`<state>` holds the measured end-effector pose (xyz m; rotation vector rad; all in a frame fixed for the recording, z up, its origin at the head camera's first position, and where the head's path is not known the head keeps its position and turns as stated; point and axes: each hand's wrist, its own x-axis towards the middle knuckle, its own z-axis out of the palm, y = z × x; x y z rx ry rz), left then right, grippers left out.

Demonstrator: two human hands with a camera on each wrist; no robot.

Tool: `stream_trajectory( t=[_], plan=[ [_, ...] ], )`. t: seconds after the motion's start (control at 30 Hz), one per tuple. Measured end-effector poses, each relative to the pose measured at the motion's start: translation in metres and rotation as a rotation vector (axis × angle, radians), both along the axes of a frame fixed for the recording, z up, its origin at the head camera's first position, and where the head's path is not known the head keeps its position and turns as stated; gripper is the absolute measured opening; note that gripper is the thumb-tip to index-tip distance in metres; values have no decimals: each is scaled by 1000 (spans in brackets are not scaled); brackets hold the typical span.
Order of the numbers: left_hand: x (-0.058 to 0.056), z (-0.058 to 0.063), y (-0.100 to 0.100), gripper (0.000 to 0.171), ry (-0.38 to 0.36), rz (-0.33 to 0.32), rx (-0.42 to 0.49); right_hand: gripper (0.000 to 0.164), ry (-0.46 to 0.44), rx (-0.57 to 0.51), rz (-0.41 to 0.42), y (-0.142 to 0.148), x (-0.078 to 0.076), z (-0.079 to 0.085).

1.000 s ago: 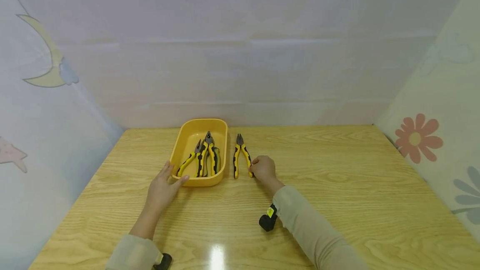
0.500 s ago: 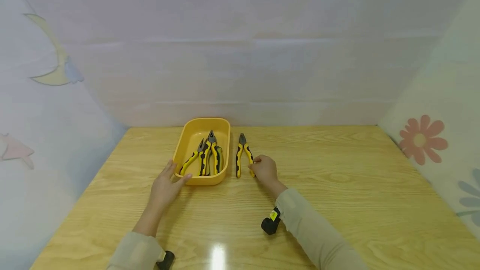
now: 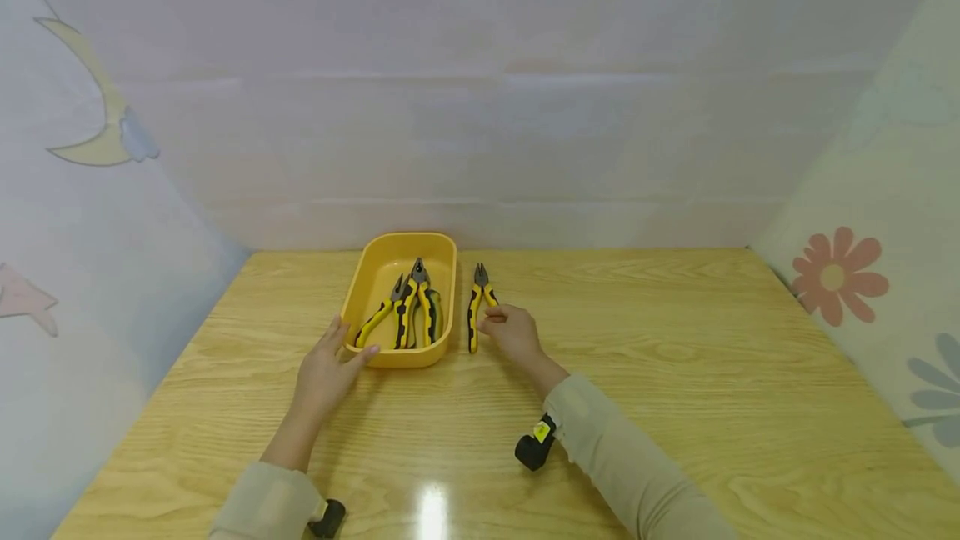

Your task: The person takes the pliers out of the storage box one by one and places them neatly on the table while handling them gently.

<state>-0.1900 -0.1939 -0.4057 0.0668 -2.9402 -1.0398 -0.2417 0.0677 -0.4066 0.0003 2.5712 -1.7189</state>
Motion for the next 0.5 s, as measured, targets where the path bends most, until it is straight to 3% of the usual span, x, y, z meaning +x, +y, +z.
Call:
stream_trajectory(
  t=[0.2, 0.5],
  plan=[
    [-1, -1, -1, 82, 14, -4, 3, 34, -6, -42, 15, -5, 2, 5],
    [-1, -1, -1, 88, 5, -5, -6, 39, -60, -233, 47, -15, 5, 13]
  ],
)
